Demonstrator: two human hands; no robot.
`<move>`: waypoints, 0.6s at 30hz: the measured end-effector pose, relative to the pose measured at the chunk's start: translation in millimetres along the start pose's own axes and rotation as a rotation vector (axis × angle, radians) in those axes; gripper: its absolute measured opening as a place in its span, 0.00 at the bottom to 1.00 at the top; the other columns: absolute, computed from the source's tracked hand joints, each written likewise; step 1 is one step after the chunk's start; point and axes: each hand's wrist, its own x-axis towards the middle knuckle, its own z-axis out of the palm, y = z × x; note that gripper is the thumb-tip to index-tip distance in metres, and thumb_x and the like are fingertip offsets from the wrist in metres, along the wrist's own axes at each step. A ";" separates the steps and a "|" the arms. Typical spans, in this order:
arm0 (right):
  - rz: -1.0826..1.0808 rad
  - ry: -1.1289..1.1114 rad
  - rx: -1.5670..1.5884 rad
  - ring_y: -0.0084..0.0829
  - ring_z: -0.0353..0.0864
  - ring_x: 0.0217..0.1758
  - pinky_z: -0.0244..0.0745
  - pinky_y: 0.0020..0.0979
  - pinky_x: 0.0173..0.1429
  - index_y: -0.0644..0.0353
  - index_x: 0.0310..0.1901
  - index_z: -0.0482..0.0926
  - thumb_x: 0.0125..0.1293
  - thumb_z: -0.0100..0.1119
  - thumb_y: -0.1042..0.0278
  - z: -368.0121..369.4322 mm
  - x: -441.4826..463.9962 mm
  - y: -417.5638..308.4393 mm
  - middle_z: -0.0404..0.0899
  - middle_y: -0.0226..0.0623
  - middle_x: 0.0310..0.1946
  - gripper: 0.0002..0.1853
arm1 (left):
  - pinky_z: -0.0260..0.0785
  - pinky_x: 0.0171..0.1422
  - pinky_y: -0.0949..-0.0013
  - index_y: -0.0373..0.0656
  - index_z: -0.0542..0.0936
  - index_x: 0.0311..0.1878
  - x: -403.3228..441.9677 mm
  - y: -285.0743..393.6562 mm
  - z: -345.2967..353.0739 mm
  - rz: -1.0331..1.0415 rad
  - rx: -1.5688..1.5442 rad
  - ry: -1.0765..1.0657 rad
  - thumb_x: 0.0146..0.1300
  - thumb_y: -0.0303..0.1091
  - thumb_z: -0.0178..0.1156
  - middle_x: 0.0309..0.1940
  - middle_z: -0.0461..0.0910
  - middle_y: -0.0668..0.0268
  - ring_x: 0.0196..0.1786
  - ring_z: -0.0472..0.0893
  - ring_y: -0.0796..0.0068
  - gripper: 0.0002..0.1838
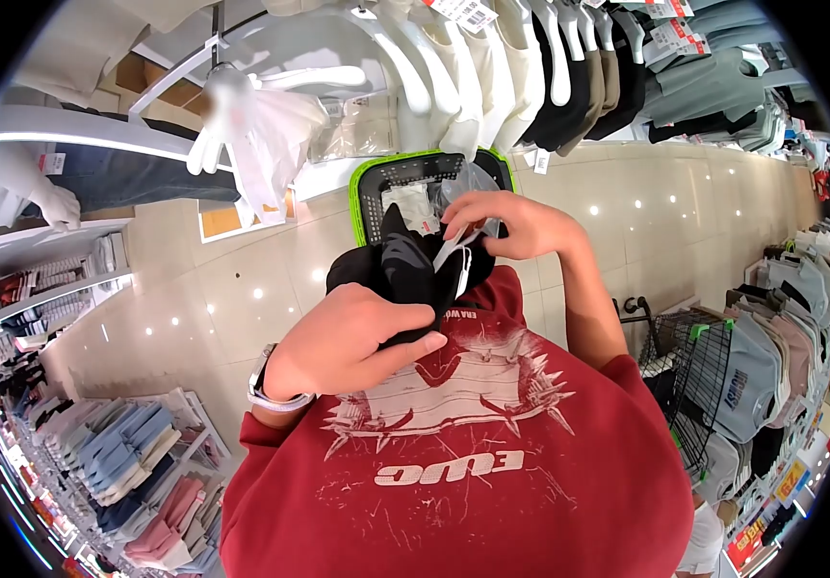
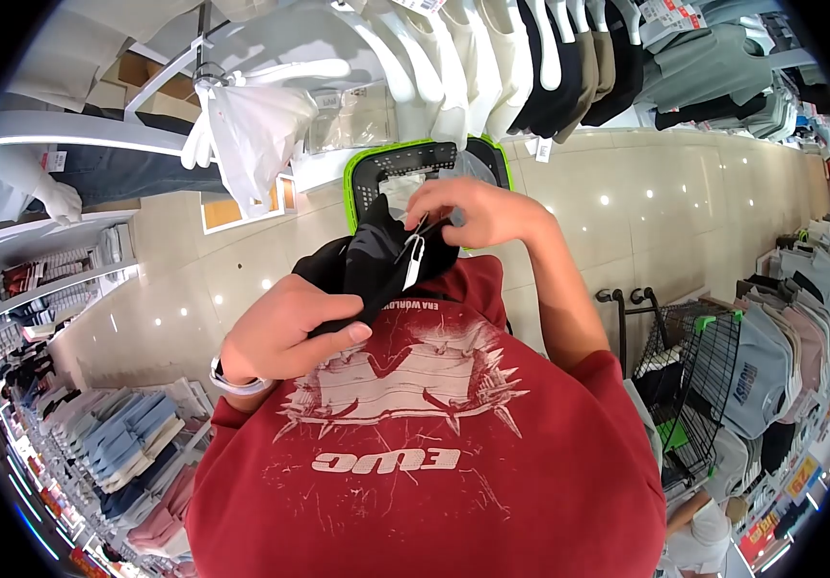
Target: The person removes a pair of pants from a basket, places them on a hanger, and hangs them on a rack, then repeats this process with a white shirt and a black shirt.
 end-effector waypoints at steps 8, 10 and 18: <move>0.056 -0.077 0.047 0.25 0.78 0.43 0.72 0.26 0.45 0.59 0.48 0.80 0.50 0.51 0.85 -4.4 5.6 18.6 0.78 0.33 0.48 0.22 | 0.56 0.22 0.58 0.39 0.72 0.25 0.5 3.9 3.7 0.013 0.016 -0.043 0.63 0.37 0.58 0.13 0.64 0.54 0.19 0.68 0.51 0.14; 0.079 -0.142 -0.001 0.25 0.77 0.44 0.72 0.26 0.45 0.59 0.48 0.80 0.51 0.52 0.84 -0.6 8.8 23.8 0.79 0.33 0.47 0.21 | 0.56 0.22 0.58 0.39 0.72 0.25 1.3 3.6 3.8 0.017 0.022 -0.050 0.63 0.37 0.58 0.13 0.64 0.53 0.19 0.68 0.51 0.14; -0.100 -0.253 0.095 0.33 0.72 0.58 0.65 0.33 0.62 0.59 0.53 0.77 0.49 0.57 0.78 -9.9 -12.0 18.5 0.75 0.35 0.56 0.25 | 0.56 0.23 0.57 0.39 0.71 0.25 -0.7 1.6 0.3 -0.031 -0.038 -0.022 0.64 0.37 0.57 0.13 0.64 0.53 0.20 0.68 0.49 0.15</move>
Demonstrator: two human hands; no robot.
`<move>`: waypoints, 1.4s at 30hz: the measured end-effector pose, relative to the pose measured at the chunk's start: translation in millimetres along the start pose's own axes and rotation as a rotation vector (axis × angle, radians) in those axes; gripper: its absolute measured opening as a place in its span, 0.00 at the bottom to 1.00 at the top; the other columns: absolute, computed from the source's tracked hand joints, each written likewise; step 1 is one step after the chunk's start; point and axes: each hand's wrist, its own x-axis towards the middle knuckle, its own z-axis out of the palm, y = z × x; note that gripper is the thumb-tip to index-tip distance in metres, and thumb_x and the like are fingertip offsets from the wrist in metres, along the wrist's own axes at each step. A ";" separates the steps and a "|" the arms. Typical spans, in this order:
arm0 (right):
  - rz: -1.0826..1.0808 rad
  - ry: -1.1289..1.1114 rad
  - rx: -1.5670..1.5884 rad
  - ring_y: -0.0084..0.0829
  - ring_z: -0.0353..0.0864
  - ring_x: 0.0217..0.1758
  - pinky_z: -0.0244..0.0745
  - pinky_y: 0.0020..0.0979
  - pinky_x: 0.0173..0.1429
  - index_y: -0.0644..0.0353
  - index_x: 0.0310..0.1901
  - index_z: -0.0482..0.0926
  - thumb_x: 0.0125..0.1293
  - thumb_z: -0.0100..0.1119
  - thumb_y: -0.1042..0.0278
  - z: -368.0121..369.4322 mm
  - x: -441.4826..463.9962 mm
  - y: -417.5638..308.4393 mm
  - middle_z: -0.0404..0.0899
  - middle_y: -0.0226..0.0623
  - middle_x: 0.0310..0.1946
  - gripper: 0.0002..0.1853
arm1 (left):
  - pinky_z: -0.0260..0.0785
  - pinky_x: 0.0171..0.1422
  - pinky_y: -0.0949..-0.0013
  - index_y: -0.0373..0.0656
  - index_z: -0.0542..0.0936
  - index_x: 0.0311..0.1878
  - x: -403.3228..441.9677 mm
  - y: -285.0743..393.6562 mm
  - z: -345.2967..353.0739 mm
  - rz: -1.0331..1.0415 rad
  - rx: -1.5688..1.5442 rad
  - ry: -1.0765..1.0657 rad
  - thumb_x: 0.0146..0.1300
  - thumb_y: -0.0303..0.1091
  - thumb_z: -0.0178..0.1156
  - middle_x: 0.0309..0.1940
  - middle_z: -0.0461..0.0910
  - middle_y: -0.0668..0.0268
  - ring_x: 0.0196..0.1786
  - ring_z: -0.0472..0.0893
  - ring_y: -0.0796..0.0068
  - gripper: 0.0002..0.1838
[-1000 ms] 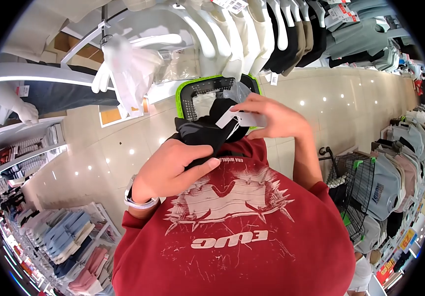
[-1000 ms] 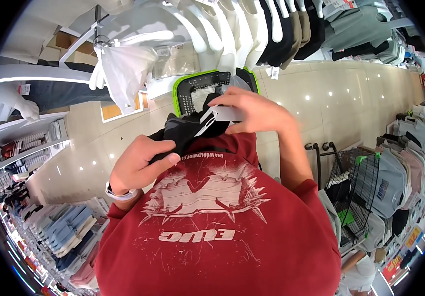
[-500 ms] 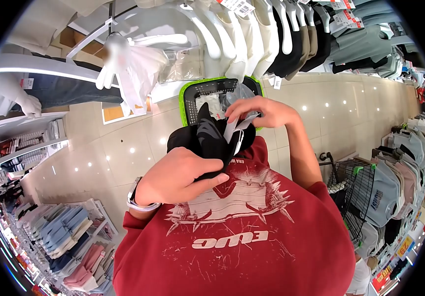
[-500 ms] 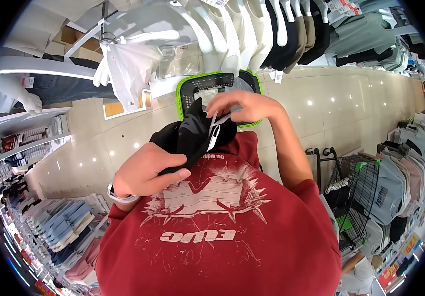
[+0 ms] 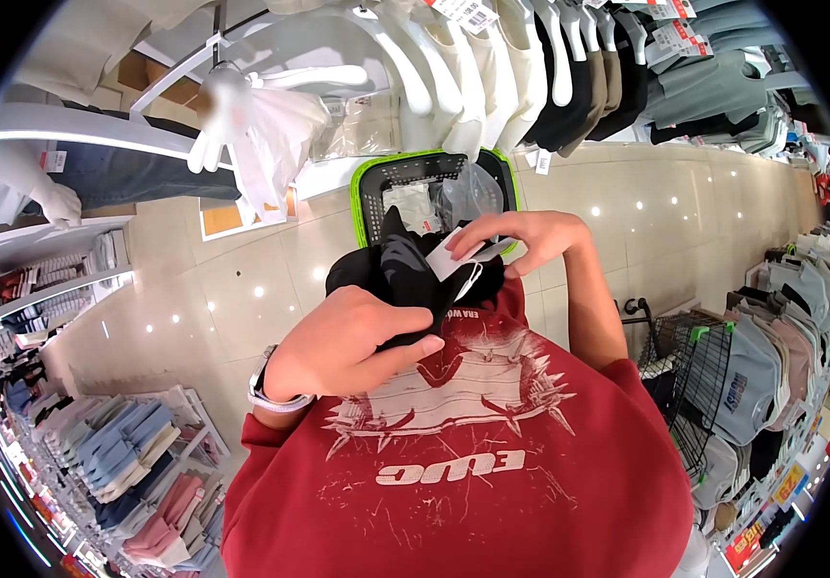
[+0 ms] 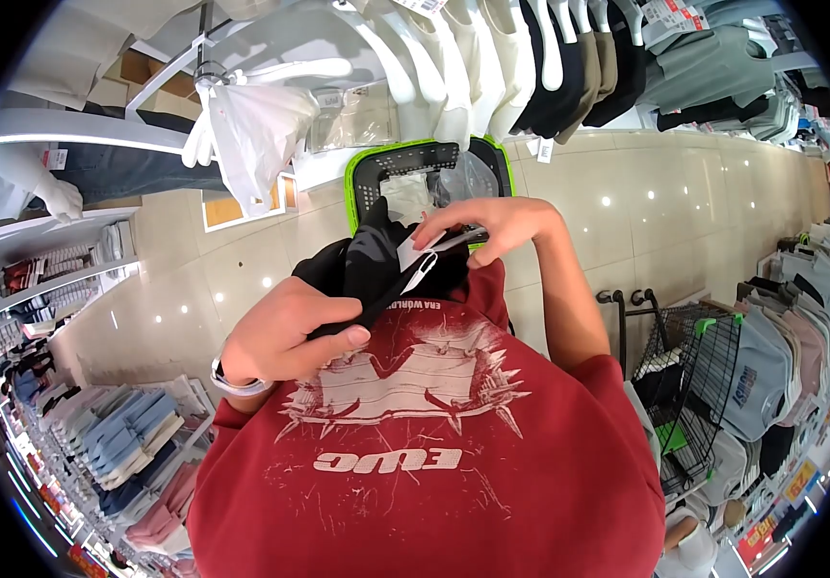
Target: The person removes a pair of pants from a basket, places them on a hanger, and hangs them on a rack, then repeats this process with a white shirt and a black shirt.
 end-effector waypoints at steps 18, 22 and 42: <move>0.134 0.044 0.025 0.26 0.80 0.48 0.71 0.26 0.57 0.63 0.46 0.82 0.52 0.53 0.82 -7.2 12.5 13.4 0.83 0.35 0.44 0.19 | 0.56 0.22 0.59 0.40 0.72 0.25 6.9 3.3 12.9 0.072 0.072 -0.050 0.63 0.38 0.58 0.11 0.64 0.56 0.17 0.68 0.53 0.14; 0.163 0.055 0.022 0.26 0.81 0.45 0.72 0.25 0.53 0.63 0.45 0.82 0.54 0.56 0.80 4.1 22.1 24.6 0.84 0.35 0.41 0.15 | 0.56 0.22 0.59 0.40 0.72 0.25 5.1 5.2 11.5 0.044 0.069 -0.050 0.63 0.38 0.58 0.12 0.64 0.55 0.18 0.68 0.53 0.14; 0.102 0.776 0.277 0.22 0.80 0.36 0.74 0.25 0.41 0.66 0.38 0.80 0.45 0.71 0.78 31.4 2.7 -62.1 0.82 0.35 0.33 0.16 | 0.55 0.27 0.75 0.32 0.74 0.38 5.4 -5.9 8.7 -0.208 -0.295 0.418 0.70 0.36 0.50 0.17 0.61 0.69 0.24 0.59 0.83 0.14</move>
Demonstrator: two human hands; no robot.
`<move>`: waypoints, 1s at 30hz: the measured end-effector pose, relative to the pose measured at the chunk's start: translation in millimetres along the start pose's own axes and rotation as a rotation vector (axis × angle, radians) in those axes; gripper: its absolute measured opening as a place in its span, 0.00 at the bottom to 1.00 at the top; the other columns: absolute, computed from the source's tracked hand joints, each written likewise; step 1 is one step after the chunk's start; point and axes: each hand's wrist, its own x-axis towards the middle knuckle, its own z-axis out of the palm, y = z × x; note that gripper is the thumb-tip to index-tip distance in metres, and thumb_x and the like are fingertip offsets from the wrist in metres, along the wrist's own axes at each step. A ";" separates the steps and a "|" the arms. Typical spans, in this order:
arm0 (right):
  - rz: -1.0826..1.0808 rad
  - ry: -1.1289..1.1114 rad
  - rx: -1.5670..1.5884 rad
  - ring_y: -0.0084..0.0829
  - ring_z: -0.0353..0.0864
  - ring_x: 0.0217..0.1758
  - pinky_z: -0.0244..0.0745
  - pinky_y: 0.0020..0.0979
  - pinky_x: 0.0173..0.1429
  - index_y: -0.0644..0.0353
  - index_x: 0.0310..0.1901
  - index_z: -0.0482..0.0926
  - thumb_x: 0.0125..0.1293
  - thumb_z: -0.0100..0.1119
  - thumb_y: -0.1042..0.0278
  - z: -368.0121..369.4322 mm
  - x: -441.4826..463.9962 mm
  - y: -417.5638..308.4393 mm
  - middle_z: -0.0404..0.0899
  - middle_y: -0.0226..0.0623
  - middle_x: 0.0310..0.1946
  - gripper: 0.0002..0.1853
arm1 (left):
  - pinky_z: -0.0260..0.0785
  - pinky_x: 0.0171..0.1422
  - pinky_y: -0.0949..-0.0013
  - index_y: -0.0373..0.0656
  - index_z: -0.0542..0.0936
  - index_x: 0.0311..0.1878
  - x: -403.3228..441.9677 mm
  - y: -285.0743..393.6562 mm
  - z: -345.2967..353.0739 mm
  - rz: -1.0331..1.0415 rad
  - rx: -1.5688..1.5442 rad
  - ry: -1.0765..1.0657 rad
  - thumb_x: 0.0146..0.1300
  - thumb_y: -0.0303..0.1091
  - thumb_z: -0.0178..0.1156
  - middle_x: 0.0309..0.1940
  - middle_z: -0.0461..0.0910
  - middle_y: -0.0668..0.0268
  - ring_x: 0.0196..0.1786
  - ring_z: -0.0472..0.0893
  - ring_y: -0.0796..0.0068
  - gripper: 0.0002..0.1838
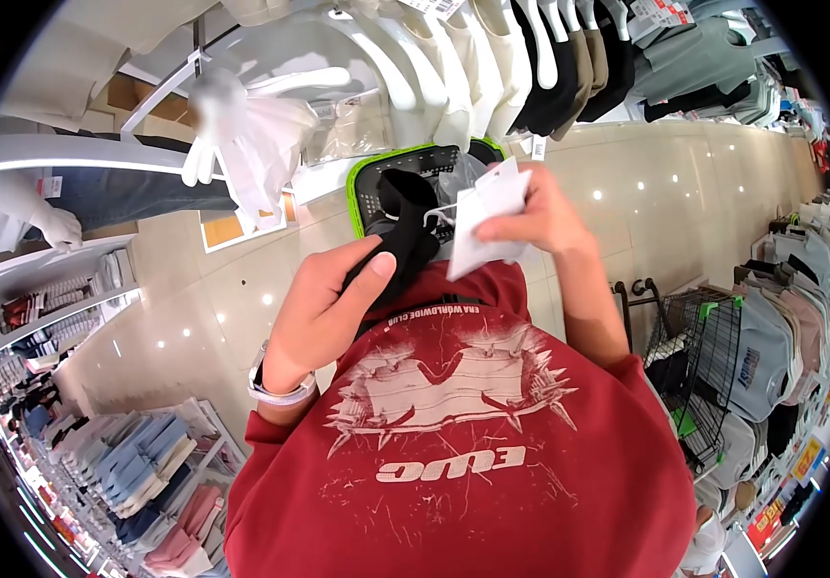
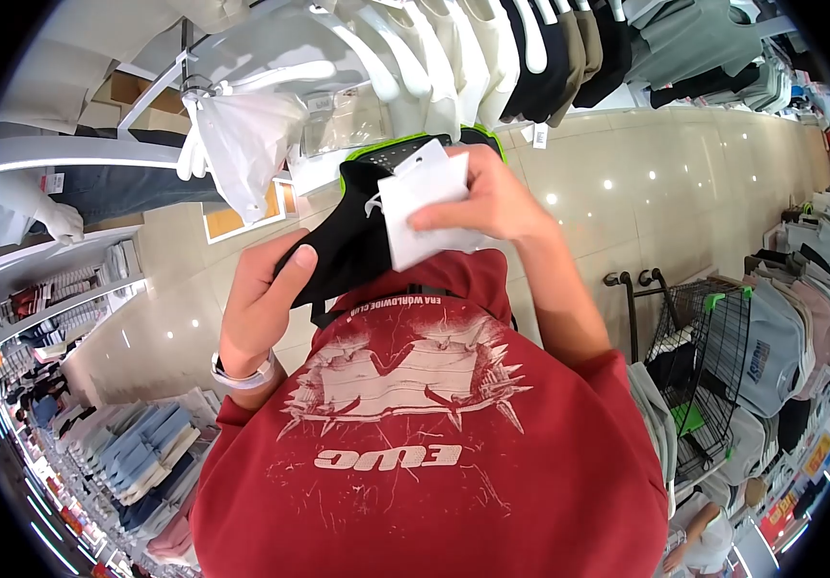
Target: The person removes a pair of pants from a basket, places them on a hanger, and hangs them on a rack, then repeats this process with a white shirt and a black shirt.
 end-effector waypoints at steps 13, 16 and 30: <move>-0.191 -0.437 0.074 0.21 0.77 0.34 0.69 0.20 0.37 0.67 0.35 0.83 0.55 0.66 0.77 32.6 47.1 47.4 0.82 0.36 0.31 0.06 | 0.56 0.29 0.77 0.29 0.73 0.43 -8.2 2.9 -4.8 -0.049 -0.131 -0.084 0.70 0.36 0.49 0.20 0.66 0.70 0.26 0.60 0.84 0.16; -0.070 -0.544 -0.125 0.20 0.77 0.34 0.68 0.21 0.37 0.67 0.36 0.83 0.57 0.66 0.75 24.9 46.2 43.7 0.82 0.36 0.32 0.07 | 0.56 0.29 0.77 0.29 0.73 0.44 -10.7 3.1 -5.6 -0.048 -0.154 -0.064 0.70 0.36 0.49 0.20 0.66 0.70 0.27 0.60 0.84 0.16; 0.224 -0.764 -0.712 0.33 0.79 0.31 0.71 0.33 0.38 0.65 0.38 0.80 0.60 0.60 0.56 28.8 53.7 56.5 0.80 0.43 0.27 0.17 | 0.61 0.32 0.71 0.32 0.73 0.41 -11.2 7.6 -8.4 0.038 -0.050 -0.148 0.69 0.34 0.50 0.20 0.67 0.61 0.25 0.61 0.74 0.12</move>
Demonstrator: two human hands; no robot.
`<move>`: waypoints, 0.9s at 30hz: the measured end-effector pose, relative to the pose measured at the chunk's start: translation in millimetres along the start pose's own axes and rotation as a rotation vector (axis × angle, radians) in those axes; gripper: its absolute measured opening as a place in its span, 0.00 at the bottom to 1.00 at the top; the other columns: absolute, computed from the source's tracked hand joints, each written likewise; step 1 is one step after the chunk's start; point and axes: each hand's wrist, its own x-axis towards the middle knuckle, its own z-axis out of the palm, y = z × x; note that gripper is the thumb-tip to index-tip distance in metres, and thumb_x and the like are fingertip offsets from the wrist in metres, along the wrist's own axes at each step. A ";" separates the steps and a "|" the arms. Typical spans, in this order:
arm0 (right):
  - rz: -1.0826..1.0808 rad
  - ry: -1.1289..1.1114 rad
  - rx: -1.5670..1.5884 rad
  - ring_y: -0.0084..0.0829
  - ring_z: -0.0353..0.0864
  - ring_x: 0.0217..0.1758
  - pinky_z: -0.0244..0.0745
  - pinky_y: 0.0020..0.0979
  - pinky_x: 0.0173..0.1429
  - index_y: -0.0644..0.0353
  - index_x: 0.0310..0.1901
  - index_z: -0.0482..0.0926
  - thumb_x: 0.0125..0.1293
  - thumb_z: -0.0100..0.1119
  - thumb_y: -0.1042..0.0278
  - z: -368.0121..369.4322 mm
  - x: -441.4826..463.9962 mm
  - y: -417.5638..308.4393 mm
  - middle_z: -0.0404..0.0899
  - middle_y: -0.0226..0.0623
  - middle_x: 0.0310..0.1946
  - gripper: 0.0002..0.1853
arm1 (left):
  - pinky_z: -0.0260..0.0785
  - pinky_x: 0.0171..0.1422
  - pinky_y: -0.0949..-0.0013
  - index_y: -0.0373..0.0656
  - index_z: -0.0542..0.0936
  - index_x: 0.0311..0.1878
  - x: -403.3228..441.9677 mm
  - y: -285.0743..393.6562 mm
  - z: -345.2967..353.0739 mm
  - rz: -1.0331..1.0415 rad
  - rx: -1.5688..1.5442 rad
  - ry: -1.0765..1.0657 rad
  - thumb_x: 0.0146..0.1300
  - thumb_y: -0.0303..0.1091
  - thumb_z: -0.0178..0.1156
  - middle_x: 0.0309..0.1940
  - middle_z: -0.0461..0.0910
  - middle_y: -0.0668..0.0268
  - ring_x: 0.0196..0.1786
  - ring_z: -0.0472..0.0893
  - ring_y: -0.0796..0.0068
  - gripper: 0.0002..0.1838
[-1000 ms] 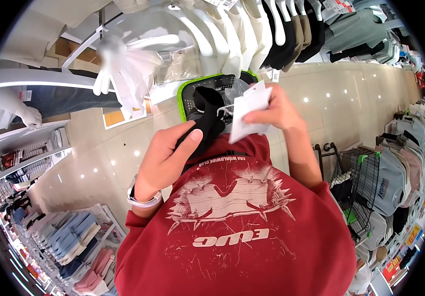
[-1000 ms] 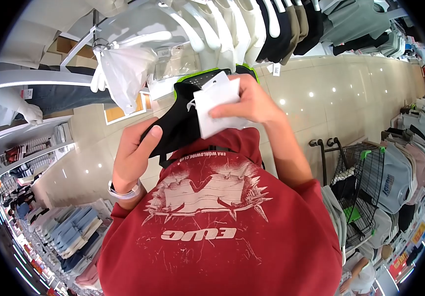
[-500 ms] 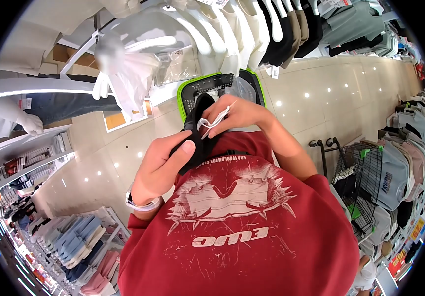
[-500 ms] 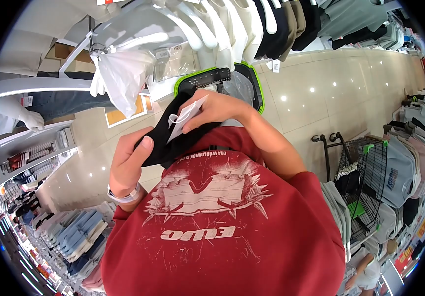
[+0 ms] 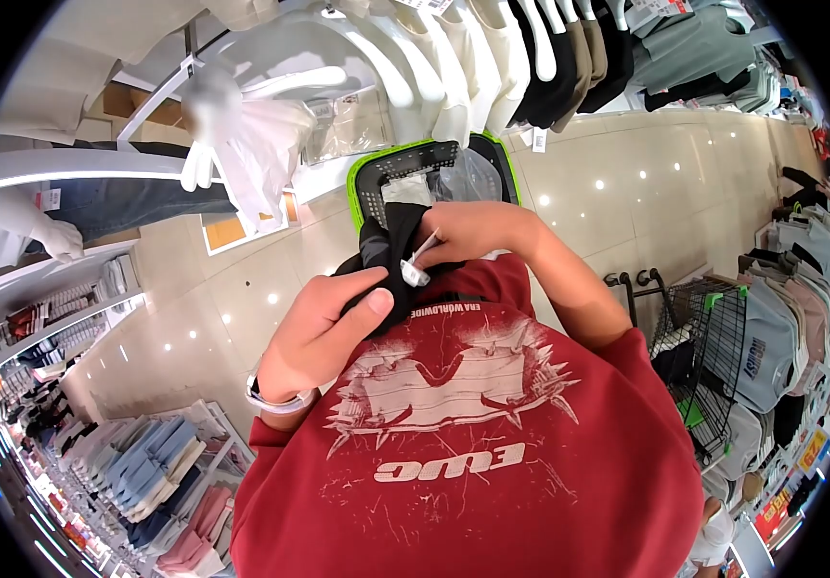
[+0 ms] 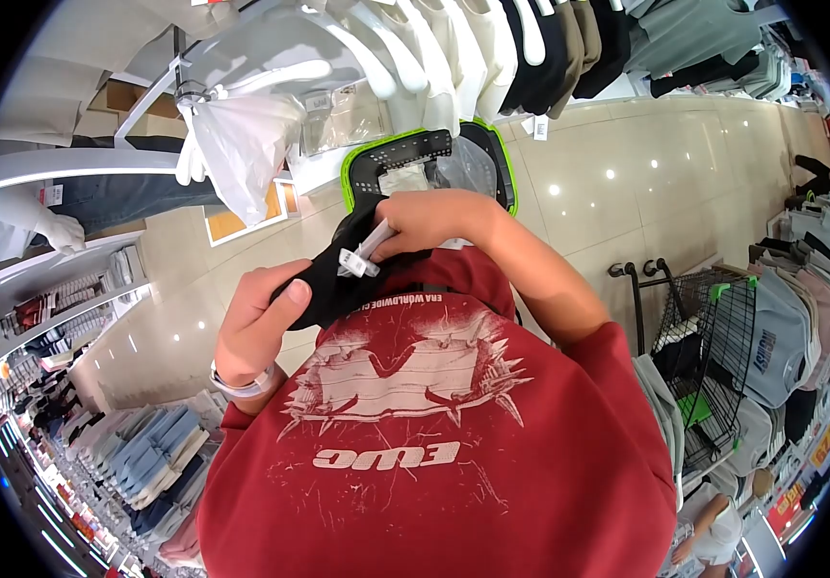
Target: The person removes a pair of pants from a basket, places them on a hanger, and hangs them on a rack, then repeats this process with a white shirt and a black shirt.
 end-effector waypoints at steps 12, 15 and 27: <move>-0.077 0.021 -0.005 0.41 0.80 0.35 0.72 0.35 0.43 0.60 0.42 0.82 0.57 0.59 0.57 -24.5 -32.1 19.6 0.82 0.45 0.32 0.17 | 0.61 0.31 0.68 0.32 0.74 0.42 -1.6 -6.0 -0.2 0.052 0.086 0.047 0.68 0.33 0.52 0.21 0.68 0.54 0.23 0.63 0.65 0.11; 0.145 -0.029 -0.158 0.43 0.81 0.36 0.73 0.38 0.41 0.60 0.33 0.84 0.61 0.56 0.59 -20.7 -29.2 1.4 0.82 0.45 0.28 0.13 | 0.61 0.30 0.67 0.33 0.73 0.39 6.0 -4.2 -1.3 -0.091 0.035 -0.083 0.68 0.34 0.51 0.19 0.67 0.54 0.22 0.63 0.64 0.11; 0.175 -0.093 -0.222 0.46 0.75 0.55 0.69 0.39 0.58 0.58 0.53 0.76 0.67 0.44 0.56 2.3 -16.7 10.2 0.77 0.48 0.52 0.21 | 0.58 0.25 0.63 0.35 0.71 0.33 15.9 -7.5 9.1 -0.040 0.157 -0.102 0.68 0.36 0.51 0.16 0.64 0.52 0.20 0.63 0.52 0.12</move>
